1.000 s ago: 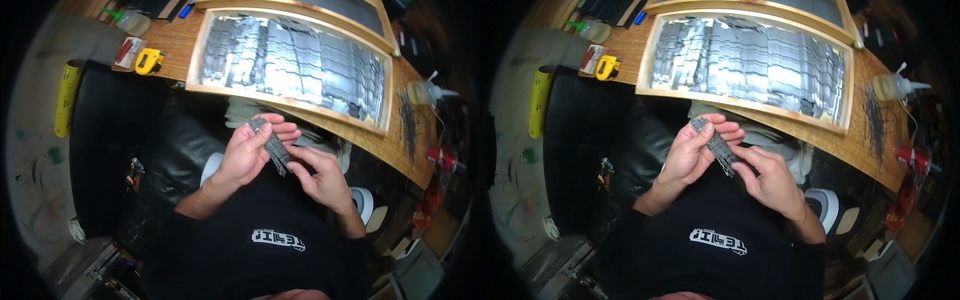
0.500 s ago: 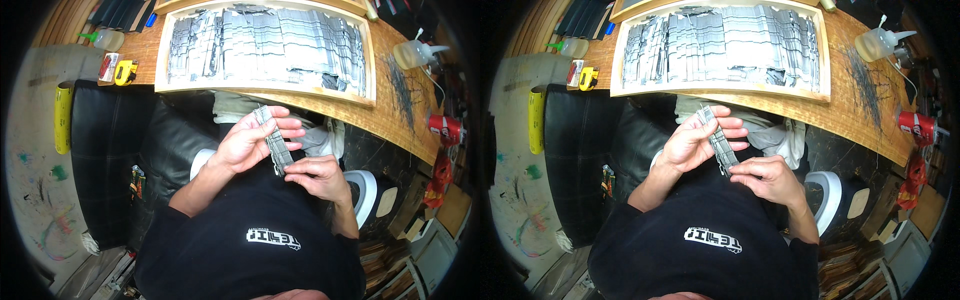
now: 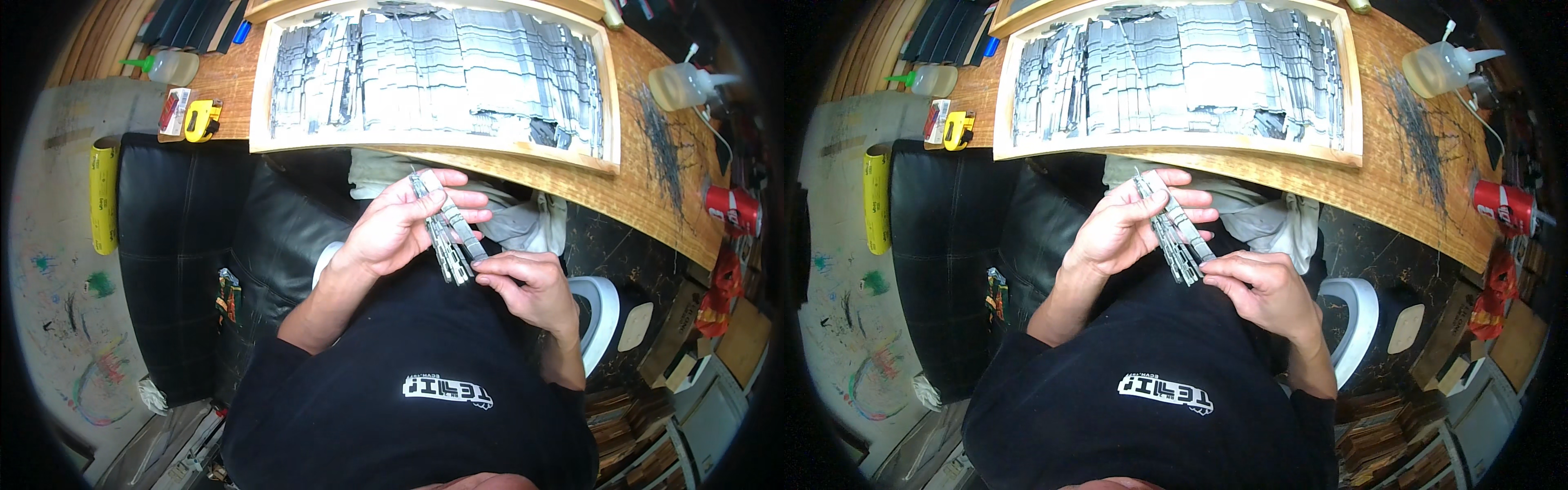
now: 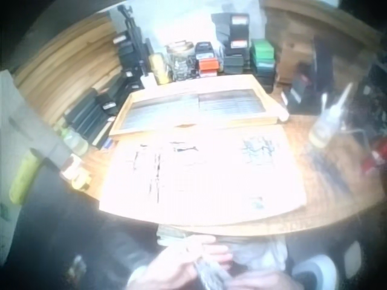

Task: The person assembles small gray metal strips by hand, folding and interlocking them into a larger grid-like structure within a wooden frame. They repeatedly pick up individual strips, align them, and press them into place, occasionally wiping the surface with a cloth.

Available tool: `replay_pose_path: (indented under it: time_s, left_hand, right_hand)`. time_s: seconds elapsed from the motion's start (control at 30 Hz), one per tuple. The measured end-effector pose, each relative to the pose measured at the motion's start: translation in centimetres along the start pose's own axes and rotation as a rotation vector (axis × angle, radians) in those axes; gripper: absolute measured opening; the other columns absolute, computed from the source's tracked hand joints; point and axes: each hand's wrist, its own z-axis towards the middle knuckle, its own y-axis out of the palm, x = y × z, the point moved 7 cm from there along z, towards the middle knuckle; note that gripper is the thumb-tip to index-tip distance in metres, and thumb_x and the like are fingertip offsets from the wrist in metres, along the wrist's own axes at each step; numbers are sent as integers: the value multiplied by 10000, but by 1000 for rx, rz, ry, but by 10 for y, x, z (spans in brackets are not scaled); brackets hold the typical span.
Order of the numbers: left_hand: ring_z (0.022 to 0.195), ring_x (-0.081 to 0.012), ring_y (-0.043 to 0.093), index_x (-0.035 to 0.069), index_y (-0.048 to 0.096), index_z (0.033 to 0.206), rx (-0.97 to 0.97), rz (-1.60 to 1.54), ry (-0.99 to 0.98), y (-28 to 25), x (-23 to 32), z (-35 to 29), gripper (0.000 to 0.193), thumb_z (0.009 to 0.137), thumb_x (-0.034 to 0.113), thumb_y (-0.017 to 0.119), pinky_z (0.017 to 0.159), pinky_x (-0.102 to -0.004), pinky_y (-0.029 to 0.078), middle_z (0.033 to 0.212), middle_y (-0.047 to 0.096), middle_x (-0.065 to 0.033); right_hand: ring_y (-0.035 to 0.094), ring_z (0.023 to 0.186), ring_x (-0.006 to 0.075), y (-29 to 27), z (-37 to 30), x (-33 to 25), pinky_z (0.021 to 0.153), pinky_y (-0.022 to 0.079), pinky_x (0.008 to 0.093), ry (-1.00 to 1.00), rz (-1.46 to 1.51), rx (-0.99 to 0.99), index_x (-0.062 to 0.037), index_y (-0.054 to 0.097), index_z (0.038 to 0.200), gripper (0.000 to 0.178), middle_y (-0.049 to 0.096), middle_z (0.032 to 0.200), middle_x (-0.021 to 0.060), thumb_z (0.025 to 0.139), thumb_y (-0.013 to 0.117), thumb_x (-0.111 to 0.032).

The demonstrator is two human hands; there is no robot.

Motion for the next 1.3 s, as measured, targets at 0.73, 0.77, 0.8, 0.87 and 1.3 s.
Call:
replay_pose_path:
  time_s: [0.73,0.77,0.8,0.87,1.3]
  left_hand:
    - [1330,-472,608,-16,481,1464,-48,-87,43,-7,-3,-2,378,1126,153,498,1125,-675,493,1382,631,-303]
    - [1329,-470,609,-14,482,1462,-51,-111,44,-6,-3,-2,376,1126,154,498,1125,-675,494,1378,633,-302]
    - [1328,-468,610,-13,483,1461,-53,-136,46,-5,-3,-2,374,1127,155,498,1125,-674,494,1374,635,-302]
    - [1325,-465,614,-11,484,1461,-49,-147,58,-6,-5,-2,377,1126,161,503,1123,-669,497,1374,635,-303]
    - [1270,-389,672,-5,514,1442,27,60,52,-10,3,-5,374,1141,217,496,925,-386,622,1366,655,-276]
  right_hand:
    - [793,799,226,9,10,5,700,613,302,54,125,-91,12,806,1011,175,808,932,140,842,842,-8]
    - [793,801,228,9,11,3,698,612,301,42,117,-89,12,805,1011,178,807,933,140,839,844,-9]
    - [792,802,230,8,12,1,697,610,301,30,110,-86,13,804,1011,181,806,934,140,837,847,-9]
    - [785,792,233,8,13,-1,688,603,303,21,87,-80,14,801,1009,180,799,926,136,836,845,-7]
    - [724,735,268,2,12,-19,659,569,340,-4,-151,-1,19,771,991,165,732,856,128,828,786,41]
